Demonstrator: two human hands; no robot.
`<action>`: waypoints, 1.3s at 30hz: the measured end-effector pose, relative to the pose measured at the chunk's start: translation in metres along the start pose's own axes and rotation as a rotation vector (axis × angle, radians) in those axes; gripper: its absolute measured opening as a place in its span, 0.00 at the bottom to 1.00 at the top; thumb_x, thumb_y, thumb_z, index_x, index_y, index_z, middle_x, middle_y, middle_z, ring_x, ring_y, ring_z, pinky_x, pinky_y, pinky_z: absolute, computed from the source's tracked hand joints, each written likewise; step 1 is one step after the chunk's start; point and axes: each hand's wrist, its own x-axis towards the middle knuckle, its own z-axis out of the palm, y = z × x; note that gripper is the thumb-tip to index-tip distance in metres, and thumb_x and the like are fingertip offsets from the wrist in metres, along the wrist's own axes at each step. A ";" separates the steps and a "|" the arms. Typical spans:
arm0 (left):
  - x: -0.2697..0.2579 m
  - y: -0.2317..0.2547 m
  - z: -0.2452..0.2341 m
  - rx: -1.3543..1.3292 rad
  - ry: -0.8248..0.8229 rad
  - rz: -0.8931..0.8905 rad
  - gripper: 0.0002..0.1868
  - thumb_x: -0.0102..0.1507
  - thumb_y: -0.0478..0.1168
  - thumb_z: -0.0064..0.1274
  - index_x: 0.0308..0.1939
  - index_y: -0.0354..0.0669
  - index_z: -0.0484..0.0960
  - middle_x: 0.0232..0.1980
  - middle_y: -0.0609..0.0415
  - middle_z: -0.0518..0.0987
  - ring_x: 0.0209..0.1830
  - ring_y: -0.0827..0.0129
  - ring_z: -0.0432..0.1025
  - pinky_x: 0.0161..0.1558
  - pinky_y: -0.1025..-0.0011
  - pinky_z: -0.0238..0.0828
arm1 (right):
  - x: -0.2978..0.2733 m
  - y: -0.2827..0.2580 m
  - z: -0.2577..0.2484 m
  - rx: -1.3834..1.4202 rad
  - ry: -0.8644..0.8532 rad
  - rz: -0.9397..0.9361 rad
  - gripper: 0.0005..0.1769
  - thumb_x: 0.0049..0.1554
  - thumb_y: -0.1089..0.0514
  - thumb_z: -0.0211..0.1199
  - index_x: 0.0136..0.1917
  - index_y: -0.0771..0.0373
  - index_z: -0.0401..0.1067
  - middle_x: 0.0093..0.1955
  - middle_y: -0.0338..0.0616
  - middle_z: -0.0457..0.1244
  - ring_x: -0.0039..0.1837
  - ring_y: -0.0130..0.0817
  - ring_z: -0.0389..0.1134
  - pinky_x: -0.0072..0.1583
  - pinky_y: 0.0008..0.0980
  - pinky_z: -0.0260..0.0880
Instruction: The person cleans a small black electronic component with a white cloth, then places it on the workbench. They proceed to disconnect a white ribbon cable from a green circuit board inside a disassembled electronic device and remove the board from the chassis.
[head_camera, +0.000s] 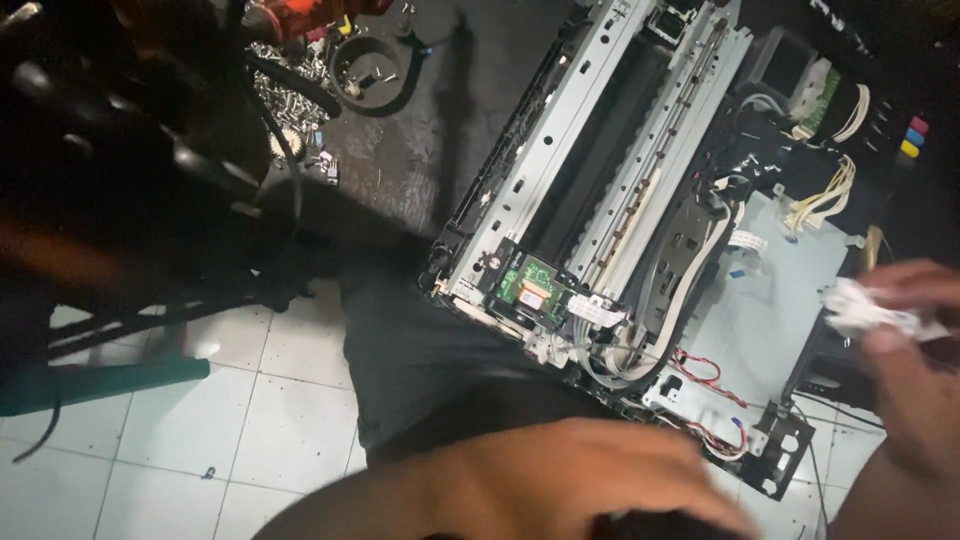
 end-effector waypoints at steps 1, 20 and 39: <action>-0.012 0.027 -0.011 -0.046 0.080 -0.109 0.29 0.72 0.62 0.28 0.68 0.55 0.70 0.62 0.51 0.75 0.65 0.62 0.74 0.70 0.69 0.68 | 0.015 -0.039 0.018 -0.043 -0.039 -0.035 0.08 0.70 0.60 0.52 0.62 0.61 0.62 0.65 0.53 0.59 0.68 0.40 0.62 0.71 0.33 0.63; -0.148 -0.040 -0.048 0.056 0.184 -0.553 0.25 0.67 0.49 0.53 0.69 0.73 0.79 0.58 0.64 0.79 0.58 0.75 0.79 0.59 0.79 0.64 | 0.154 -0.175 0.213 -0.337 -0.870 -0.516 0.13 0.52 0.66 0.69 0.43 0.49 0.73 0.46 0.35 0.67 0.32 0.12 0.65 0.25 0.08 0.65; -0.150 -0.103 -0.057 0.175 0.263 -0.165 0.24 0.73 0.52 0.43 0.67 0.43 0.73 0.60 0.46 0.82 0.61 0.59 0.80 0.64 0.60 0.74 | 0.171 -0.104 0.132 -0.107 -0.688 -0.221 0.07 0.60 0.63 0.60 0.53 0.62 0.70 0.45 0.38 0.68 0.45 0.24 0.71 0.46 0.17 0.74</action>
